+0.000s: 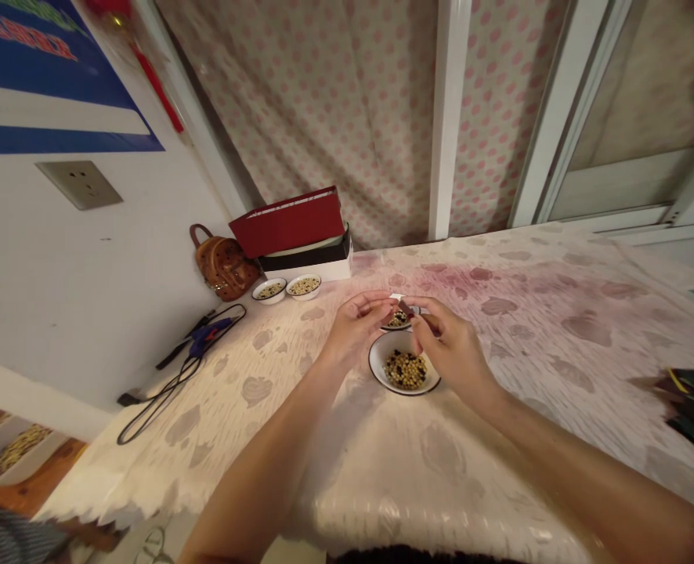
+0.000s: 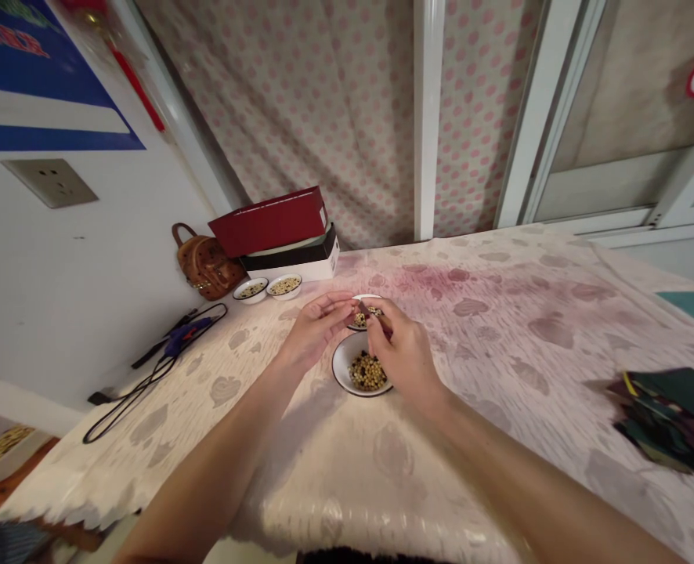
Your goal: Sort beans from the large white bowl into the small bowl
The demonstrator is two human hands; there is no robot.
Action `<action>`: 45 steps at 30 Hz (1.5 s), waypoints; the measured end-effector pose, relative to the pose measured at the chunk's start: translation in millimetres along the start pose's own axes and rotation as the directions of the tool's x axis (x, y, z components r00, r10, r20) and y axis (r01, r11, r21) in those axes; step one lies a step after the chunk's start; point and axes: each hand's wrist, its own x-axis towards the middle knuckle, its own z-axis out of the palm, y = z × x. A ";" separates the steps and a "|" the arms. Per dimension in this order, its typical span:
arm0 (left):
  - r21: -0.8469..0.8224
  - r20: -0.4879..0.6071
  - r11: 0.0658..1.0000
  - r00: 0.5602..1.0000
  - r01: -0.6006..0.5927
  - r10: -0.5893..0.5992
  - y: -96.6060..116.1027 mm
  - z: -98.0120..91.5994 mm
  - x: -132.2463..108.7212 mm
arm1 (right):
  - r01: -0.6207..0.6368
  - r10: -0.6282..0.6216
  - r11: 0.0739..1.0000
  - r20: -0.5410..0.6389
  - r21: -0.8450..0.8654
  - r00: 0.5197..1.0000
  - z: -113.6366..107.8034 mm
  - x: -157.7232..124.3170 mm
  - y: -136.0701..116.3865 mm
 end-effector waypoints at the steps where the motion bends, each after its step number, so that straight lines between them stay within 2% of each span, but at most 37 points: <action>1: -0.006 0.003 1.000 1.000 0.004 -0.004 -0.6 0.0 0.0 | 0.006 -0.006 1.000 0.002 -0.011 1.000 0.3 0.0 0.7; 14: -0.043 0.053 0.998 0.998 0.040 -0.038 -5.4 3.1 -0.4 | 0.033 -0.033 0.996 0.003 -0.084 0.999 2.0 -0.3 4.6; 18: -0.006 0.015 1.000 1.000 0.006 -0.006 -5.0 -1.6 2.4 | 0.035 -0.036 0.994 -0.011 -0.100 0.999 1.9 0.0 4.6; 20: 0.044 -0.018 0.998 0.999 -0.034 0.035 -1.8 -5.8 3.7 | 0.031 -0.035 0.994 -0.043 -0.106 0.998 0.9 0.6 3.9; 22: 0.145 -0.003 0.988 0.999 -0.048 0.049 2.5 -9.4 3.6 | 0.016 -0.025 0.994 -0.088 -0.104 0.996 -1.2 1.8 2.7; 26: 0.397 0.156 0.917 0.988 -0.044 -0.020 6.1 -9.2 -1.3 | -0.034 0.026 0.998 -0.153 -0.051 0.988 -6.5 5.7 1.5; 29: 0.562 0.206 0.822 0.978 -0.093 -0.030 1.0 -5.7 -2.2 | -0.053 0.051 0.999 -0.177 -0.006 0.983 -8.6 8.8 2.9; 32: 0.740 0.164 0.653 0.985 -0.160 0.055 -3.4 -6.1 7.1 | -0.056 0.059 0.998 -0.185 0.022 0.981 -8.7 10.1 4.8; 35: 0.922 0.108 0.363 0.990 -0.135 0.094 -0.7 -8.6 25.4 | -0.045 0.051 0.998 -0.181 0.035 0.982 -8.3 9.9 5.7; 37: 0.983 0.079 0.166 0.997 -0.081 0.016 3.0 -8.3 39.0 | -0.039 0.045 0.999 -0.176 0.033 0.983 -8.2 9.6 5.8; 39: 0.999 0.040 0.025 0.996 -0.038 -0.076 5.1 -5.0 51.4 | -0.043 0.047 0.999 -0.170 0.028 0.984 -8.4 9.7 5.7; 42: 0.997 0.003 -0.070 0.991 -0.013 -0.135 3.0 3.0 65.0 | -0.047 0.050 0.999 -0.165 0.020 0.985 -8.7 10.1 5.7; 45: 0.998 0.003 -0.063 0.992 -0.011 -0.125 -2.0 8.3 71.8 | -0.053 0.054 0.998 -0.161 0.015 0.985 -8.8 10.1 5.9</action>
